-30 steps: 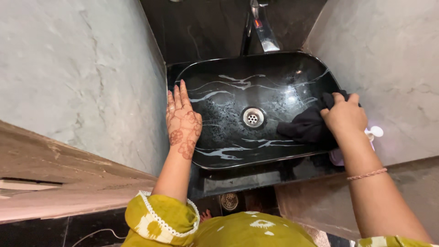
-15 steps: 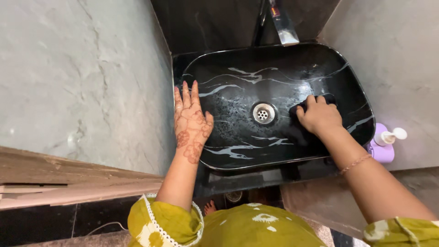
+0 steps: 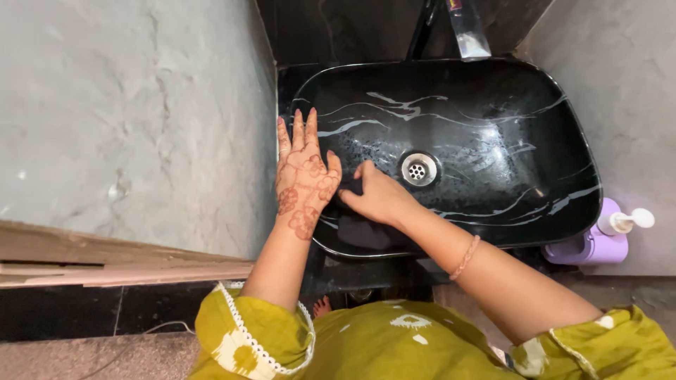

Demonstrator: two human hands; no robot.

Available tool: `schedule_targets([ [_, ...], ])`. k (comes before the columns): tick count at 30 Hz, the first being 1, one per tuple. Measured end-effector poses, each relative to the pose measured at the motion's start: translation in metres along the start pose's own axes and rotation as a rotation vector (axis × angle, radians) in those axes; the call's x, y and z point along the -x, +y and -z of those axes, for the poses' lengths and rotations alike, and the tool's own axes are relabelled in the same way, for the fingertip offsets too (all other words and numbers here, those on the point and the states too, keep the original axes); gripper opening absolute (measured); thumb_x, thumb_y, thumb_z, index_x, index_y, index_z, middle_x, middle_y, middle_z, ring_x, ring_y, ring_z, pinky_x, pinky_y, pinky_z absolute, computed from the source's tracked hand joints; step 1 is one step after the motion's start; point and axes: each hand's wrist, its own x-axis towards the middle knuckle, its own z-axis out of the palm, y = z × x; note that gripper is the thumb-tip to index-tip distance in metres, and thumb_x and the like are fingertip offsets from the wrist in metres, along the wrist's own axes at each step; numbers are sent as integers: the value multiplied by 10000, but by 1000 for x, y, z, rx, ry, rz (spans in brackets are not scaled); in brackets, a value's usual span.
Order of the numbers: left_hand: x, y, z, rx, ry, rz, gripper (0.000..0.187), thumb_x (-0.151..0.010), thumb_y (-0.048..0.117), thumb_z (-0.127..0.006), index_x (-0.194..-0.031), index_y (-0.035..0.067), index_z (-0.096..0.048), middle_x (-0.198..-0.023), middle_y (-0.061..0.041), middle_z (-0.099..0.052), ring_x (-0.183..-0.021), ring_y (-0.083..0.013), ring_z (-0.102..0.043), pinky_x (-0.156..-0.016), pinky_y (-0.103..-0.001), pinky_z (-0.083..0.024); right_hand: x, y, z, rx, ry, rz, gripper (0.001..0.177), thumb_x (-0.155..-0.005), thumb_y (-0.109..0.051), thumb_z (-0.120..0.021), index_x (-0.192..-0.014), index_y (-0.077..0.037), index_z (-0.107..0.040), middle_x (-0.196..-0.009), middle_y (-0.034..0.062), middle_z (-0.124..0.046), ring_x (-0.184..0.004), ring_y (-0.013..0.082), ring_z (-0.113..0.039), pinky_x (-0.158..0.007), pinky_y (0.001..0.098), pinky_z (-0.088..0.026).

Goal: The person uses a dark cloth to wipe the chrome faucet and the black marble sink basin. They repeatedly rub the faucet and the sink surface, including the drain area, to remove water spots and residue.

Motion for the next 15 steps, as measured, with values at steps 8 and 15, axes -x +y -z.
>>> schedule_targets([
  [8, 1, -1, -4, -36, 14, 7, 802, -889, 297, -554, -1606, 83, -263, -1656, -169, -272, -1538, -441, -152, -1251, -431, -219, 26, 31, 46, 37, -324, 364, 966, -613, -625, -831, -1398, -146, -538, -1366, 171, -519, -1275, 353, -533, -1033, 441, -455],
  [15, 9, -6, -3, -25, 12, -40, 794, -833, 241, -564, -1569, 66, -323, -1651, -166, -282, -1538, -429, -148, -1219, -488, -242, 29, 99, 71, 215, -183, 228, 1016, -550, -595, -894, -1423, -222, -534, -1400, 171, -524, -1299, 361, -519, -1068, 440, -443],
])
